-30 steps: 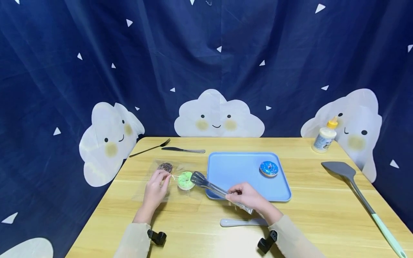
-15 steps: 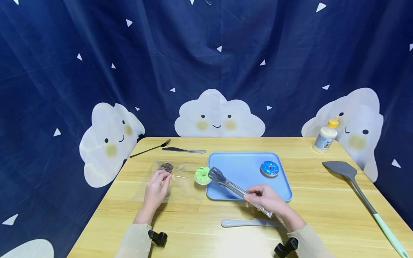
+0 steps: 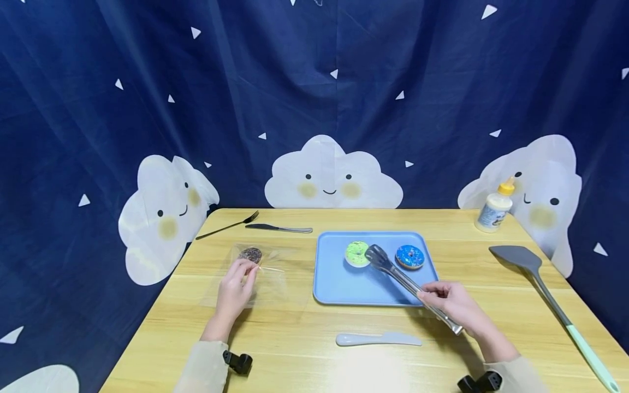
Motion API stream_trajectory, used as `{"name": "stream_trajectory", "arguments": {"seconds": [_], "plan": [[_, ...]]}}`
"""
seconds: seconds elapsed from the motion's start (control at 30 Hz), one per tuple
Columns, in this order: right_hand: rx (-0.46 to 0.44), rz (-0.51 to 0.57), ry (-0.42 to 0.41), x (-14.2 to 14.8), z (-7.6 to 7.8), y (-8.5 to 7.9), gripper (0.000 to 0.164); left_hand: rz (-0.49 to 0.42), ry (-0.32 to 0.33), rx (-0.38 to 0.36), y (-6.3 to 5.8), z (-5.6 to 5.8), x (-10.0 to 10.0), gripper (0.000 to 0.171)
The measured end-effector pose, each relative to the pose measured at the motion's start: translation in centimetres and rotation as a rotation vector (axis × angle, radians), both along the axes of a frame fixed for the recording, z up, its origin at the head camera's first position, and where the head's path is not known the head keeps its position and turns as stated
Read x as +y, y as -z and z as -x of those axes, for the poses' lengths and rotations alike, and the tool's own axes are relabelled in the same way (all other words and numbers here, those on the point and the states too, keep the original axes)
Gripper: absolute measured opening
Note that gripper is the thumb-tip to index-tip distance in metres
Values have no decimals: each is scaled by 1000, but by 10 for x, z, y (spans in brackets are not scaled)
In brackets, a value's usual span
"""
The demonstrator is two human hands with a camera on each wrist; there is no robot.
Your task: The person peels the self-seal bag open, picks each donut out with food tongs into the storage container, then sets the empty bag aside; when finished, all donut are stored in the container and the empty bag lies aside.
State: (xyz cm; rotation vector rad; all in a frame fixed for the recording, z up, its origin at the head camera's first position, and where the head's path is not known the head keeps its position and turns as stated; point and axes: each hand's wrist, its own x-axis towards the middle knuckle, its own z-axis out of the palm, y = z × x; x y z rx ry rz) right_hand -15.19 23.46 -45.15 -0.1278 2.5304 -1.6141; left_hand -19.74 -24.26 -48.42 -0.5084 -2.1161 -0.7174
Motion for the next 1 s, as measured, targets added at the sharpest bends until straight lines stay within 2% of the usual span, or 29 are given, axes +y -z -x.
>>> {"name": "stream_trajectory", "arguments": {"seconds": [0.2, 0.37, 0.53, 0.87, 1.0], "plan": [[43, -129, 38, 13, -3, -4, 46, 11, -10, -17, 0, -1, -1, 5], [39, -186, 47, 18, -4, -4, 49, 12, -21, -28, -1, -2, -1, 6], [31, -198, 51, 18, -4, -5, 50, 6, -9, -39, -1, -2, -1, 4], [-9, -197, 47, 19, -3, -8, 53, -12, 14, -12, 0, -1, 0, 6], [12, -194, 40, 23, -4, -12, 52, -23, 22, -11, 2, 0, 0, 7]]}}
